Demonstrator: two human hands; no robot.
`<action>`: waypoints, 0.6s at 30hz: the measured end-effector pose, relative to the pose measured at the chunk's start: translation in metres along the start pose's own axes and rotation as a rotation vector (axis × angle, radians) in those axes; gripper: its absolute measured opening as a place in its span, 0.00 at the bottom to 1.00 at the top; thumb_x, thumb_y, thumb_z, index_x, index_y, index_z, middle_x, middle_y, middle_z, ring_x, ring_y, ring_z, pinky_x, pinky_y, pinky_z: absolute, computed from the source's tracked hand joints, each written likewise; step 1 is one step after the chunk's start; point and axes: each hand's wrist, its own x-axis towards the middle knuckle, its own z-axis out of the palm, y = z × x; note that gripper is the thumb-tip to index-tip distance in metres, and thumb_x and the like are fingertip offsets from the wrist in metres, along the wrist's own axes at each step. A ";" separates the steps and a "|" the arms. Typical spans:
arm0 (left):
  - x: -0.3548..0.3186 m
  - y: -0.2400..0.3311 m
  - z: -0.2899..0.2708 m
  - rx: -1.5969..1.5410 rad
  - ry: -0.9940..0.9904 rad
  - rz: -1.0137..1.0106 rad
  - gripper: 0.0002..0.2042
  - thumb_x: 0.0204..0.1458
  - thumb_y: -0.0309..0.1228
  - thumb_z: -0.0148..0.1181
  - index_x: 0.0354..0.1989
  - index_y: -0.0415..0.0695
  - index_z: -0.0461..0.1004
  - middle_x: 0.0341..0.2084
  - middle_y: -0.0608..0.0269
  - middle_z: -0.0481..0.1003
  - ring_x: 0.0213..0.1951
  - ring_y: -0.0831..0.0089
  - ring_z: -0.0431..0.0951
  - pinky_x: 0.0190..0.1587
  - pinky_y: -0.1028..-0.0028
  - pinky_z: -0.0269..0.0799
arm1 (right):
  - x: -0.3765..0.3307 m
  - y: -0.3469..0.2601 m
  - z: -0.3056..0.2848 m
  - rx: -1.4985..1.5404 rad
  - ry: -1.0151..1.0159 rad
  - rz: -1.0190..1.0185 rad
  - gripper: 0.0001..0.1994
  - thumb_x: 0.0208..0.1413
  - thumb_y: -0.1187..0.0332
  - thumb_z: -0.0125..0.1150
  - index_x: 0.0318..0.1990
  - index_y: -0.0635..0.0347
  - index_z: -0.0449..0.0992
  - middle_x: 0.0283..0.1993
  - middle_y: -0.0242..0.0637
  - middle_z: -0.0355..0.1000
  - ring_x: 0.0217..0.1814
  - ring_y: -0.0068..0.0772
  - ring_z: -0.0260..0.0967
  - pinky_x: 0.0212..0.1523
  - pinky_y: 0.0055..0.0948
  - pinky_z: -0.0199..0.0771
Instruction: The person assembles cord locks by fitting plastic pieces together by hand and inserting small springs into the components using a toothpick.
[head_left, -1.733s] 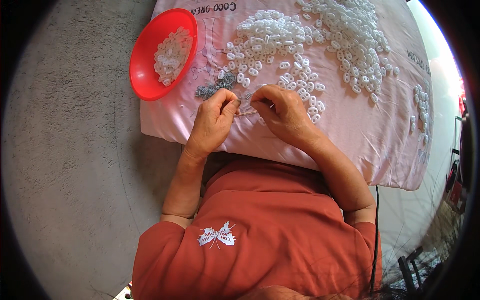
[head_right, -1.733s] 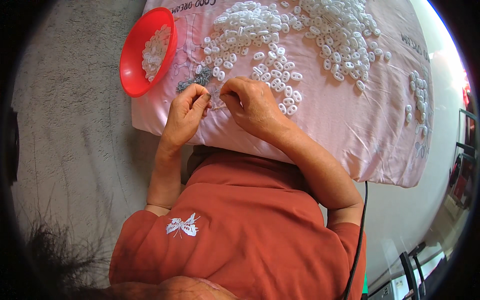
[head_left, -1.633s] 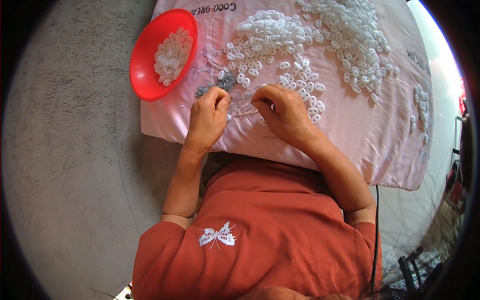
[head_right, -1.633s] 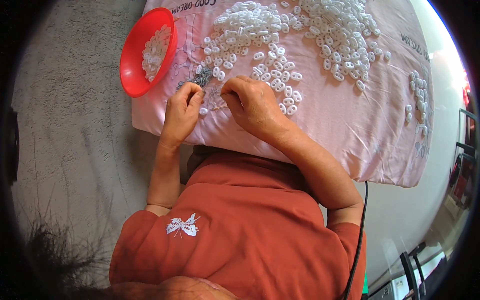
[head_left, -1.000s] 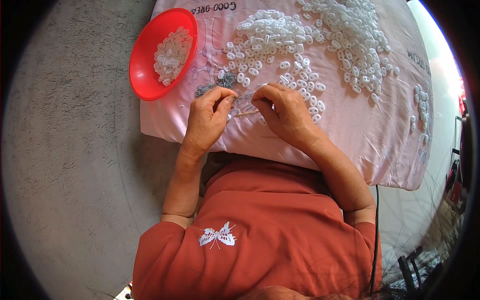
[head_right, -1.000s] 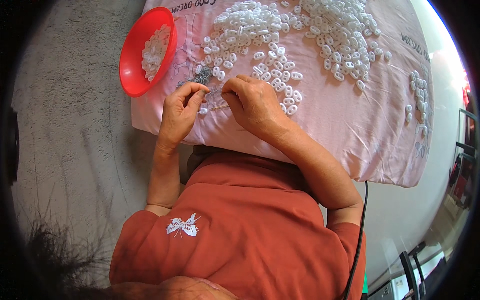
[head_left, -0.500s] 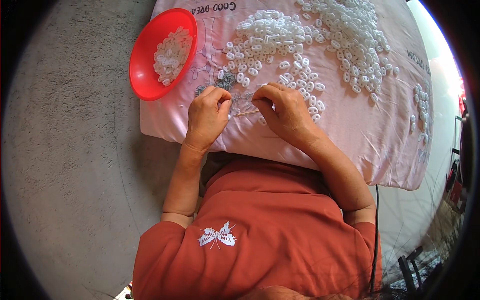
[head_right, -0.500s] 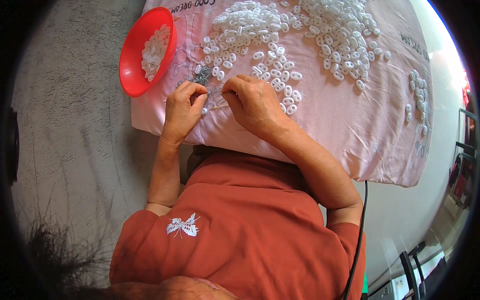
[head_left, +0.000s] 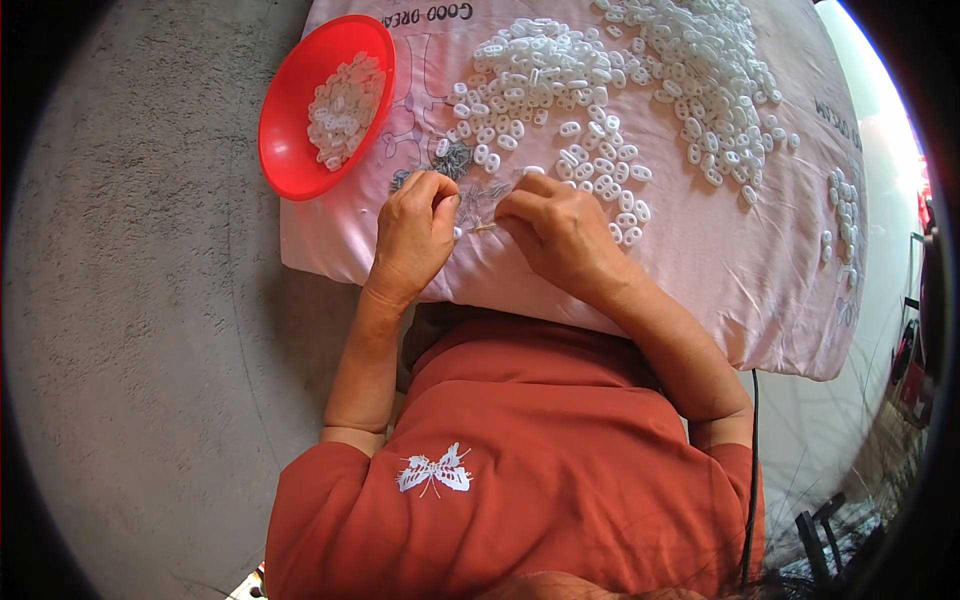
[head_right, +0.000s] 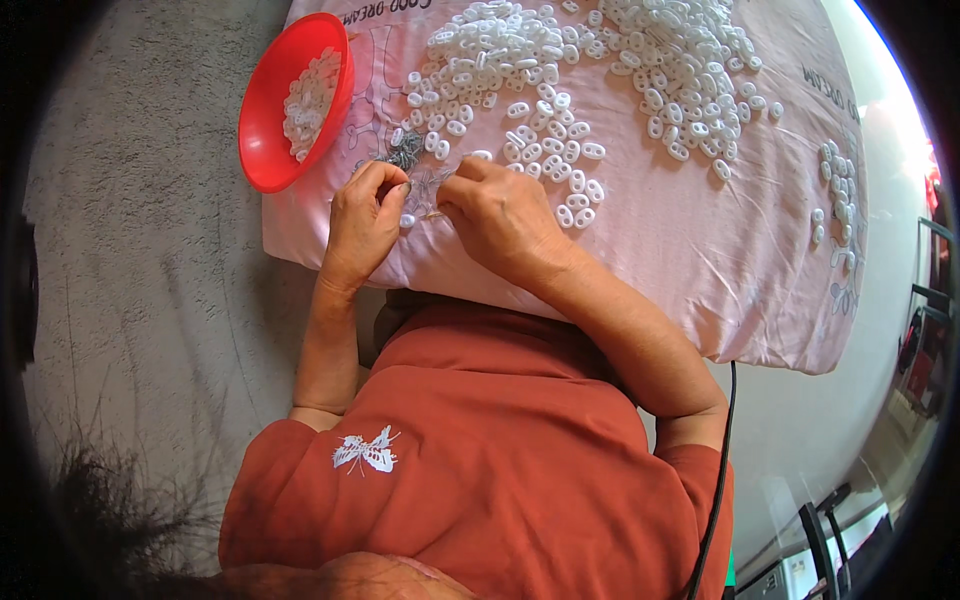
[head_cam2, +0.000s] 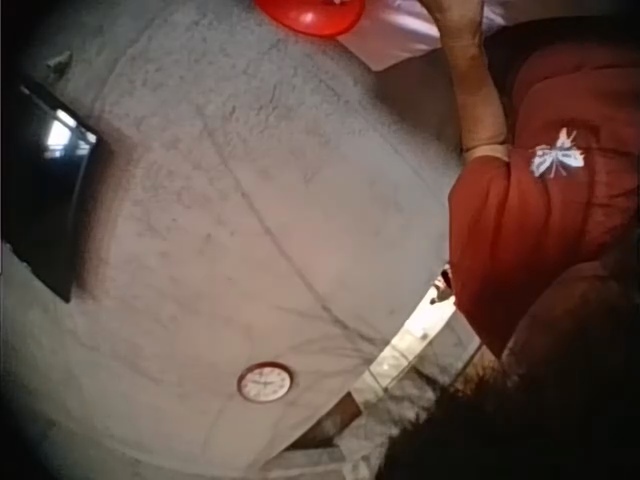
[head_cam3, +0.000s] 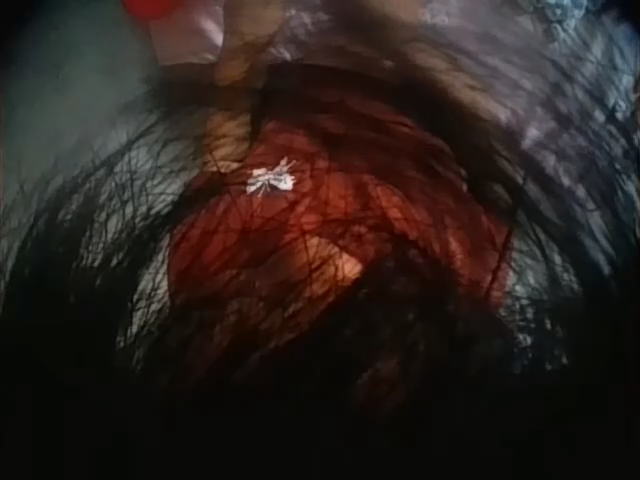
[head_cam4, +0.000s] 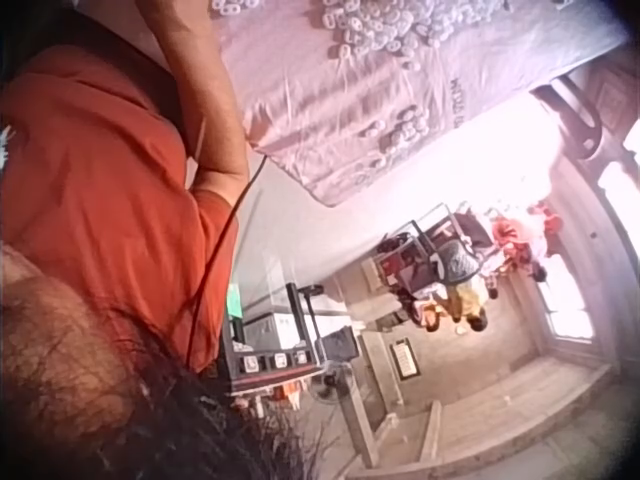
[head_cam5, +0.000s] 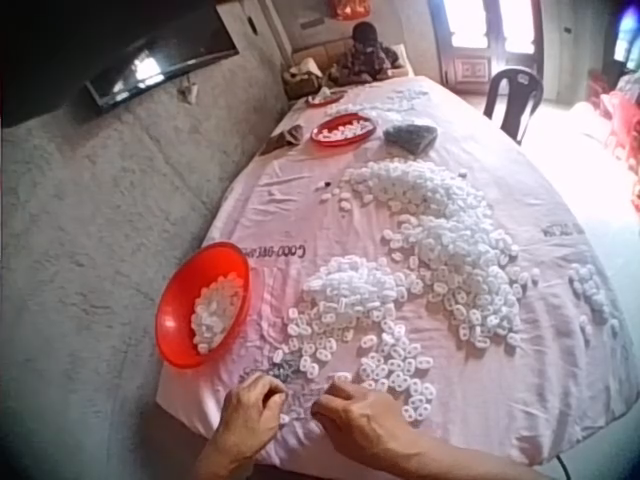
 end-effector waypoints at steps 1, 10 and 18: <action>0.000 0.000 0.000 -0.012 0.004 0.007 0.02 0.53 0.22 0.59 0.33 0.39 0.73 0.31 0.51 0.76 0.35 0.50 0.78 0.39 0.58 0.72 | -0.001 -0.001 0.001 -0.029 -0.047 -0.009 0.03 0.52 0.73 0.65 0.34 0.60 0.79 0.35 0.39 0.74 0.34 0.44 0.75 0.34 0.39 0.75; -0.001 0.007 -0.004 -0.094 -0.039 -0.022 0.03 0.53 0.21 0.59 0.36 0.37 0.74 0.29 0.53 0.76 0.32 0.58 0.78 0.37 0.64 0.73 | -0.005 0.001 0.007 -0.219 -0.190 -0.083 0.03 0.50 0.72 0.65 0.33 0.57 0.79 0.37 0.36 0.72 0.42 0.41 0.73 0.42 0.37 0.75; -0.004 0.012 -0.007 -0.543 -0.237 -0.282 0.03 0.59 0.23 0.59 0.38 0.37 0.75 0.28 0.71 0.73 0.30 0.85 0.70 0.34 0.80 0.68 | 0.003 0.007 -0.003 0.063 0.041 0.050 0.05 0.53 0.76 0.64 0.37 0.61 0.80 0.35 0.40 0.75 0.34 0.43 0.75 0.35 0.36 0.75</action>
